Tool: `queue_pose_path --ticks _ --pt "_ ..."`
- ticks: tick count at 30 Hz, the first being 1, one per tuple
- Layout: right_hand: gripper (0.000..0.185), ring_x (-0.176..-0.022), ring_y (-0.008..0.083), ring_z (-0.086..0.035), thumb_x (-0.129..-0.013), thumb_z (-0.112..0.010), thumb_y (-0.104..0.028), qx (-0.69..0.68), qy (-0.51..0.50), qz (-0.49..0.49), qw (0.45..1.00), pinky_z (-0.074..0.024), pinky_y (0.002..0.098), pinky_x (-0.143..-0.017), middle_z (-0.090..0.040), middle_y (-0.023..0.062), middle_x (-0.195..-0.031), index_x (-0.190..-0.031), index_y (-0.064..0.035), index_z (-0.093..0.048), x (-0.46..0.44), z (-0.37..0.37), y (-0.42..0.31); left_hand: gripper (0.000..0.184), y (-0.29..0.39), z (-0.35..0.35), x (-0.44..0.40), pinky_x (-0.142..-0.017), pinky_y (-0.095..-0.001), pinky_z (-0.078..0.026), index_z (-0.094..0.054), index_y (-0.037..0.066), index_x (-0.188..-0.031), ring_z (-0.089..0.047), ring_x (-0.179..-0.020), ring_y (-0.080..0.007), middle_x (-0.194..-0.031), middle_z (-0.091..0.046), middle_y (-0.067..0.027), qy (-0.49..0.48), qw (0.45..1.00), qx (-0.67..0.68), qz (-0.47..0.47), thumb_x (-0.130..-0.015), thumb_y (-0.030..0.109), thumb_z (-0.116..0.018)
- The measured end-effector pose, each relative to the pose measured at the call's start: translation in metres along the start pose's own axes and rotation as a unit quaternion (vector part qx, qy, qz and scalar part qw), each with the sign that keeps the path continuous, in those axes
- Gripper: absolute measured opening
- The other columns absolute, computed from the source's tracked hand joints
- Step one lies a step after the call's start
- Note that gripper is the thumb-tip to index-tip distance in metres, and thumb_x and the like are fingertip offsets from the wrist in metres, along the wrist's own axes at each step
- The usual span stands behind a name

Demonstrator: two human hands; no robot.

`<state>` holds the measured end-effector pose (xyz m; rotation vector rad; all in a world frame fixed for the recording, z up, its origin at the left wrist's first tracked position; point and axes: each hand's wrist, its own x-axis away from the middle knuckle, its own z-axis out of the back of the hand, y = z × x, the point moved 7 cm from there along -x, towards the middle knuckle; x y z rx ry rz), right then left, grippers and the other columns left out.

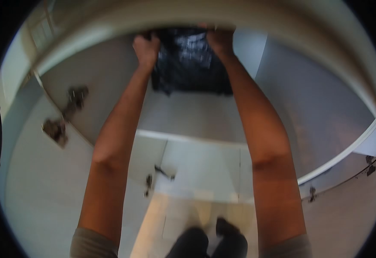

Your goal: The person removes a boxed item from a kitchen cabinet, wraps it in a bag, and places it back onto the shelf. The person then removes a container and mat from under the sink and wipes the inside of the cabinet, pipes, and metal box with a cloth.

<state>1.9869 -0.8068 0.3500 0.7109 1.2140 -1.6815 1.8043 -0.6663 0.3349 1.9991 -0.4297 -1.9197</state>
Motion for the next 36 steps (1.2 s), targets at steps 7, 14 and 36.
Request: queue_pose_path --ticks 7,14,36 --pt "0.015 -0.074 0.0195 -0.059 -0.084 -0.058 -0.002 -0.117 -0.024 -0.013 0.993 -0.0474 0.0256 -0.072 -0.062 0.0103 -0.085 -0.099 -0.0027 -0.062 0.308 0.069 -0.066 0.025 -0.004 0.128 0.186 -0.078 -0.0285 -0.05 -0.06 -0.006 -0.106 -0.063 -0.085 -0.0183 -0.101 -0.064 -0.0138 -0.042 0.94 0.206 0.268 -0.093 0.014 -0.054" --pt "0.048 -0.114 0.042 -0.042 -0.076 -0.062 -0.002 0.146 -0.448 -0.207 0.857 -0.0423 0.0481 -0.089 -0.046 0.0126 -0.127 -0.119 -0.0204 -0.055 0.702 0.088 0.028 0.016 -0.091 0.19 0.463 -0.071 -0.0345 -0.052 -0.06 -0.001 -0.1 -0.062 -0.087 -0.0232 -0.1 -0.061 -0.0141 -0.283 0.882 0.019 0.375 -0.085 0.0 -0.054" --pt "0.029 -0.126 0.0394 -0.034 -0.084 -0.061 -0.029 0.328 -0.32 -0.269 0.847 -0.0368 0.0547 -0.095 -0.028 0.0039 -0.143 -0.107 -0.0118 -0.058 0.563 -0.007 0.172 0.056 -0.032 0.388 0.645 -0.082 -0.046 -0.052 -0.058 0.006 -0.11 -0.047 -0.109 -0.0428 -0.119 -0.047 -0.0237 -0.816 0.481 -0.246 0.204 -0.063 0.026 -0.081"
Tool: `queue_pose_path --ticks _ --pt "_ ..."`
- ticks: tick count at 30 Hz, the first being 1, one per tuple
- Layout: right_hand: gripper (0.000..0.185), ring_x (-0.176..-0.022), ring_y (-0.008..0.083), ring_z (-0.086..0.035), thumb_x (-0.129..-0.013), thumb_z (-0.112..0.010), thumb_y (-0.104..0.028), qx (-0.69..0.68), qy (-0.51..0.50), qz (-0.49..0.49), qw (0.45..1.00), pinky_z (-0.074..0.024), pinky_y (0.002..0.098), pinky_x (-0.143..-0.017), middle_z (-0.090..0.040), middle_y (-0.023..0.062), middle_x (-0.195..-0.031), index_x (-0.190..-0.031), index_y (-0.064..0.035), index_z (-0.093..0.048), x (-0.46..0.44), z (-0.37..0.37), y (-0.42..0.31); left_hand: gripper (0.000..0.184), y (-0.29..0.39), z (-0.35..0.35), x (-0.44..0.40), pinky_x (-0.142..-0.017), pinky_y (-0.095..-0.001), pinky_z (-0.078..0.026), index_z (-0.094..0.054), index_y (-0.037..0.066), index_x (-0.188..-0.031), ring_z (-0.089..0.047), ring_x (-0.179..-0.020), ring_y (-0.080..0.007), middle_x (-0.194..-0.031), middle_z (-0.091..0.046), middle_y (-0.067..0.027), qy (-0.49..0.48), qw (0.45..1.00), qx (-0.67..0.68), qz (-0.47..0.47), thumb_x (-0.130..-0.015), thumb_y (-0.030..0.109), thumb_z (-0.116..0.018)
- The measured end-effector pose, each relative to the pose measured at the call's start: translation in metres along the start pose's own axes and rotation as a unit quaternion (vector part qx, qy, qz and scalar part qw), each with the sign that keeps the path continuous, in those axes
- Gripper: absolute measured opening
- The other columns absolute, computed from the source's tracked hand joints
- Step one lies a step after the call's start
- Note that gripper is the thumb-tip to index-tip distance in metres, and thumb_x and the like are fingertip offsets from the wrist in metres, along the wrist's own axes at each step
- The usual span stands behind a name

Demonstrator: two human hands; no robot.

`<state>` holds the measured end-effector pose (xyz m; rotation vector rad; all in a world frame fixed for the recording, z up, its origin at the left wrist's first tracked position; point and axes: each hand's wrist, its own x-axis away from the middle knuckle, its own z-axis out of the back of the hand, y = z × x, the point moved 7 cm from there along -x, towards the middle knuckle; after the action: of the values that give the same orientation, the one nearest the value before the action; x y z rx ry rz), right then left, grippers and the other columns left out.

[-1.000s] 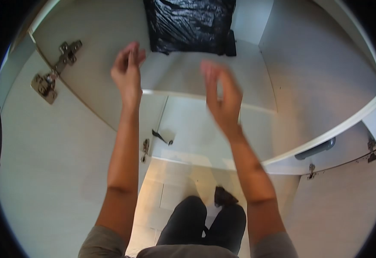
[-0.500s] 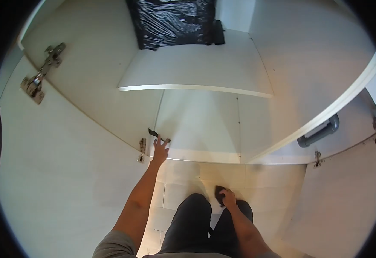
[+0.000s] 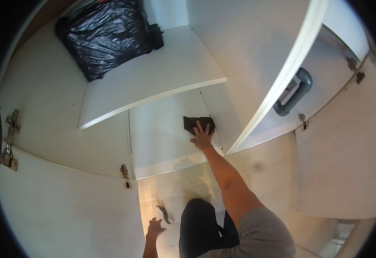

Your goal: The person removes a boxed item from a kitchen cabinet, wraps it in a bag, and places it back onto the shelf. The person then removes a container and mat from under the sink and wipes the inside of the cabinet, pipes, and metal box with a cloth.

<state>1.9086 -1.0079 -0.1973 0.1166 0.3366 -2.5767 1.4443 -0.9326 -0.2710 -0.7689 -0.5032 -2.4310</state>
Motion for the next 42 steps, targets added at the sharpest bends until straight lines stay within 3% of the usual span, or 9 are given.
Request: queue_pose_path --ticks 7,9,11,15,20,24,32,35,42 --pt "0.021 -0.1 0.0341 -0.052 -0.076 -0.059 -0.006 -0.218 -0.004 0.182 0.959 -0.0451 0.0437 -0.079 -0.057 0.0084 -0.113 -0.097 -0.0067 -0.059 0.124 0.0 -0.015 0.057 0.056 0.041 -0.036 -0.09 -0.0455 -0.045 -0.053 0.005 -0.123 -0.045 -0.117 -0.0397 -0.126 -0.046 -0.0258 -0.021 0.997 0.053 -0.045 -0.075 0.03 -0.071" --pt "0.028 -0.101 0.0316 -0.054 -0.074 -0.06 -0.007 -0.288 -0.261 0.113 0.914 -0.044 0.0434 -0.081 -0.057 0.0109 -0.106 -0.101 -0.0084 -0.059 0.182 -0.031 0.003 0.043 0.1 0.073 -0.043 -0.079 -0.046 -0.048 -0.057 0.002 -0.113 -0.054 -0.101 -0.0393 -0.107 -0.057 -0.0248 0.13 0.976 0.019 -0.176 -0.077 0.024 -0.069" --pt "0.028 -0.094 0.0333 -0.057 -0.073 -0.06 -0.008 -0.311 -0.299 0.079 0.899 -0.045 0.043 -0.081 -0.058 0.0136 -0.101 -0.1 -0.0082 -0.058 0.226 -0.026 0.037 0.037 0.141 0.097 -0.049 -0.078 -0.0456 -0.047 -0.058 0.002 -0.11 -0.056 -0.095 -0.0386 -0.098 -0.06 -0.0242 0.096 0.979 0.021 -0.181 -0.079 0.02 -0.066" --pt "0.027 -0.093 0.0339 -0.057 -0.076 -0.06 -0.012 -0.335 -0.099 -0.13 0.928 -0.046 0.0412 -0.082 -0.057 0.0138 -0.098 -0.102 -0.0097 -0.057 0.228 0.049 0.139 0.024 0.189 0.11 -0.054 -0.076 -0.0445 -0.045 -0.062 0.002 -0.102 -0.059 -0.079 -0.0373 -0.074 -0.062 -0.0221 0.15 0.955 0.101 -0.235 -0.08 0.012 -0.06" --pt "0.025 -0.086 0.0374 -0.056 -0.086 -0.055 -0.018 -0.28 0.235 -0.226 0.903 -0.0479 0.0435 -0.073 -0.052 0.0171 -0.098 -0.111 -0.0135 -0.057 0.153 0.145 0.279 0.027 0.255 0.092 -0.04 -0.087 -0.0457 -0.045 -0.062 0.001 -0.1 -0.05 -0.103 -0.0411 -0.119 -0.049 -0.0233 0.18 0.92 0.071 -0.34 -0.073 0.001 -0.064" --pt "0.036 -0.107 0.0347 -0.047 -0.083 -0.06 -0.025 -0.139 0.133 -0.293 0.937 -0.043 0.0546 -0.078 -0.046 0.0125 -0.121 -0.118 -0.0189 -0.057 0.081 0.1 0.363 0.027 0.323 0.101 -0.037 -0.087 -0.0437 -0.045 -0.062 0.001 -0.101 -0.052 -0.102 -0.0405 -0.113 -0.053 -0.0233 0.176 0.917 0.09 -0.347 -0.074 0.003 -0.065" --pt "0.042 -0.115 0.0284 -0.041 -0.082 -0.061 -0.023 -0.03 0.104 -0.226 0.968 -0.0398 0.0464 -0.09 -0.041 0.007 -0.129 -0.124 -0.0263 -0.056 0.068 0.06 0.376 0.024 0.547 0.327 -0.061 -0.07 -0.0302 -0.046 -0.059 -0.003 -0.107 -0.055 -0.074 -0.0185 -0.089 -0.058 -0.0117 0.479 0.715 0.329 -0.389 -0.083 -0.001 -0.055" --pt "0.039 -0.113 0.0259 -0.043 -0.081 -0.062 -0.02 -0.07 0.119 -0.203 0.969 -0.0407 0.043 -0.09 -0.042 0.005 -0.127 -0.119 -0.0297 -0.06 0.072 0.069 0.387 0.031 0.579 0.377 -0.14 -0.072 -0.0271 -0.046 -0.054 -0.004 -0.113 -0.053 -0.077 -0.0147 -0.095 -0.057 -0.0089 0.264 0.567 0.745 -0.23 -0.082 0.0 -0.057" --pt "0.036 -0.113 0.0254 -0.044 -0.083 -0.06 -0.021 -0.099 0.089 -0.214 0.968 -0.0411 0.0425 -0.09 -0.04 0.0028 -0.128 -0.118 -0.0311 -0.06 0.072 0.07 0.388 0.036 0.554 0.483 -0.221 -0.068 -0.0272 -0.047 -0.055 -0.006 -0.106 -0.06 -0.078 -0.0177 -0.102 -0.063 -0.0167 0.518 0.486 0.647 -0.278 -0.073 0.002 -0.068"
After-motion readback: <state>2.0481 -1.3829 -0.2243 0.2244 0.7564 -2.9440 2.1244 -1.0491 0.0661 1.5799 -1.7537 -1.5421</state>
